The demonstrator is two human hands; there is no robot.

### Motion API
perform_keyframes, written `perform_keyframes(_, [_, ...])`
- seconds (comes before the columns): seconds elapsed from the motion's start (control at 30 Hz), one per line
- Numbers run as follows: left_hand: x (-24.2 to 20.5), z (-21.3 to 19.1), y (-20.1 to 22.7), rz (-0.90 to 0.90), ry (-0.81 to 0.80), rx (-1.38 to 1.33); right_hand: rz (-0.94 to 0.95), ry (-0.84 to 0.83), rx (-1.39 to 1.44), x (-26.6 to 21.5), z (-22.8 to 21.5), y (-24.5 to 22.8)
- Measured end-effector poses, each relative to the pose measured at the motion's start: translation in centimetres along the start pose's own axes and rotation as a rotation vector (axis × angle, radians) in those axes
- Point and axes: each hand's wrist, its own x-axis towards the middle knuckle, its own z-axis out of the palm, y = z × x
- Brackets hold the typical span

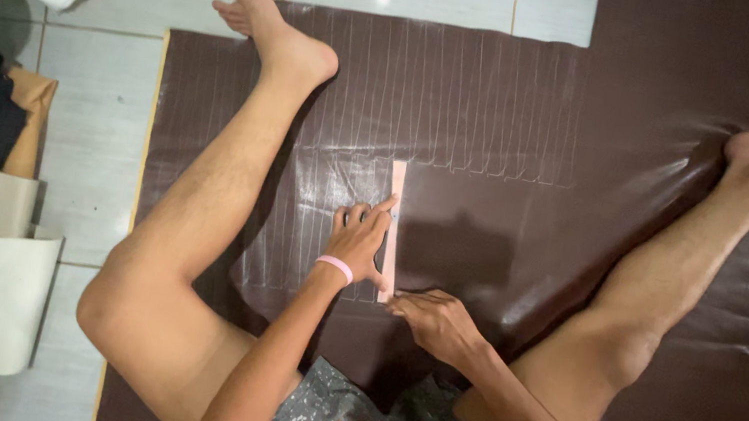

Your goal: The person sits on the floor and uses a small pink ruler and a marking tool to draw straight lines on a large brown sheet of material. They repeatedly reposition the ruler and draw parallel lines across the surface.

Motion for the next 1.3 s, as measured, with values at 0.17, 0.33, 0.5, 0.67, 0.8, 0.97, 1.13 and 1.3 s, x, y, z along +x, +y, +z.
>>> perform_keyframes(0.17, [0.2, 0.0, -0.2, -0.011, -0.03, -0.025, 0.179, 0.047, 0.044, 1.6, -2.6, -0.1])
perform_keyframes(0.33, [0.4, 0.1, 0.0, -0.026, -0.048, -0.03, 0.273, 0.242, -0.109, 6.0, -2.5, 2.7])
perform_keyframes(0.5, [0.0, -0.4, -0.2, -0.023, -0.07, -0.016, 0.358, 0.154, -0.107, 8.3, -1.9, 4.4])
perform_keyframes(0.67, [0.1, 0.5, -0.4, 0.026, -0.087, -0.126, 0.169, 0.328, -0.044, 5.0, -2.4, 4.2])
perform_keyframes(0.8, [0.3, 1.7, 0.6, 0.188, 0.059, -0.133, 0.549, 0.131, -0.012, 1.2, -2.9, 3.0])
perform_keyframes(0.97, [0.4, 2.8, 0.4, 0.11, 0.06, -0.257, 0.603, -0.121, -0.139, -0.4, -2.1, 2.3])
perform_keyframes(1.13, [0.1, 1.4, -1.1, -0.02, 0.119, -0.255, 0.635, -0.159, -0.128, 1.3, -1.7, 2.9])
perform_keyframes(1.3, [0.3, 1.7, -0.6, -0.061, 0.043, -0.226, 0.61, -0.185, -0.194, 0.9, -0.9, 3.9])
